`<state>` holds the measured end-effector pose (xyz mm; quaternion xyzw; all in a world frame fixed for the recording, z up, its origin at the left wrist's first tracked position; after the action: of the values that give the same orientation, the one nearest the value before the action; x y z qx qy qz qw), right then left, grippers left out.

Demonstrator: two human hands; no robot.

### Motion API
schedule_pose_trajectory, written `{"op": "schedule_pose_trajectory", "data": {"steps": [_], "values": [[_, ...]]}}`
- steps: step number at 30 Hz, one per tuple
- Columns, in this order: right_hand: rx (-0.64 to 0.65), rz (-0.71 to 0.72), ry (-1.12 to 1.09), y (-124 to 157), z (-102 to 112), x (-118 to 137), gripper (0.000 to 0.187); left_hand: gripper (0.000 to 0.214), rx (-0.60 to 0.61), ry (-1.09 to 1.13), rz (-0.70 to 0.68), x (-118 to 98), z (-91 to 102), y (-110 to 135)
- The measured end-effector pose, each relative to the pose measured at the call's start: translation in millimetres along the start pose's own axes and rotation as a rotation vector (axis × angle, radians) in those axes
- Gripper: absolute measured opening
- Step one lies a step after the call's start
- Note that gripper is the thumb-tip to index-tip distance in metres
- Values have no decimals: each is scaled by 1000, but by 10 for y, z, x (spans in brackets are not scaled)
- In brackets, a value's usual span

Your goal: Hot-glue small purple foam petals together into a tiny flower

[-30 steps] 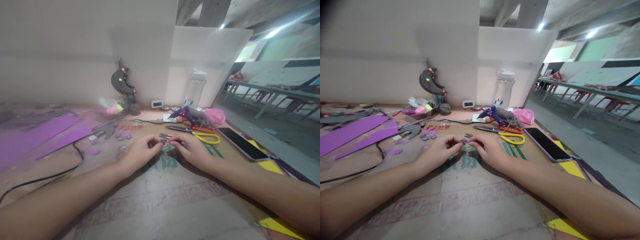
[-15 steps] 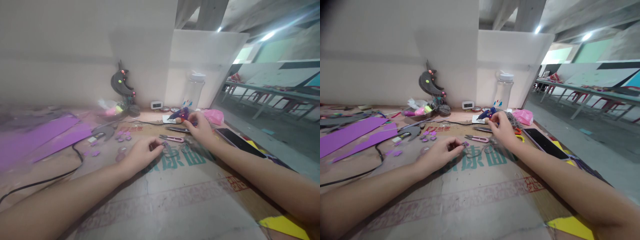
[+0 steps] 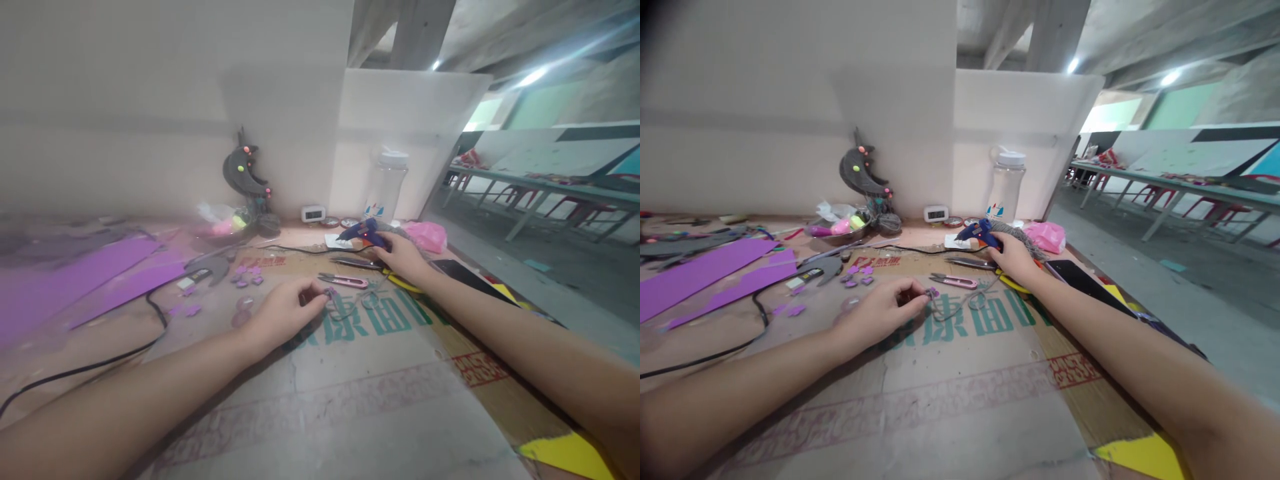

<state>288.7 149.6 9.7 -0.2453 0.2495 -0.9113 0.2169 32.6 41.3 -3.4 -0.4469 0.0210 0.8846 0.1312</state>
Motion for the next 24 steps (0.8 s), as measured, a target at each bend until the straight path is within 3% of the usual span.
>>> {"op": "schedule_pose_trajectory", "data": {"steps": [4, 7, 12, 15, 19, 24], "values": [[-186, -91, -99, -7, 116, 87, 37, 17, -6, 16, -18, 6, 6, -1], [-213, -201, -202, 55, 175, 233, 30, 16, -8, 40, -5, 21, 10, -3], [-56, 31, -490, 324, 203, 749, 23, 14, -7, 68, 39, 58, 8, -13], [9, 71, -497, 521, 221, 957, 22, 14, 7, 96, 60, 74, 5, -25], [108, 106, -469, 692, 254, 994, 16, 14, -53, 49, 39, 55, 29, -30], [152, 124, -417, 746, 278, 896, 17, 12, -14, 84, 72, 63, 13, -16]]}}
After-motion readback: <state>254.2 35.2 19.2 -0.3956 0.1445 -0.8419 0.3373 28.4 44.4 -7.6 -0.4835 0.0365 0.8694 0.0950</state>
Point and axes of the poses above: each hand's wrist, its own y-axis away from the middle knuckle, its own z-axis out of the back of the hand, x = y × z, the point moved 3 cm from there along -y, towards the middle knuckle, and after that the axes turned 10 degrees about z, right-handed, at the moved point
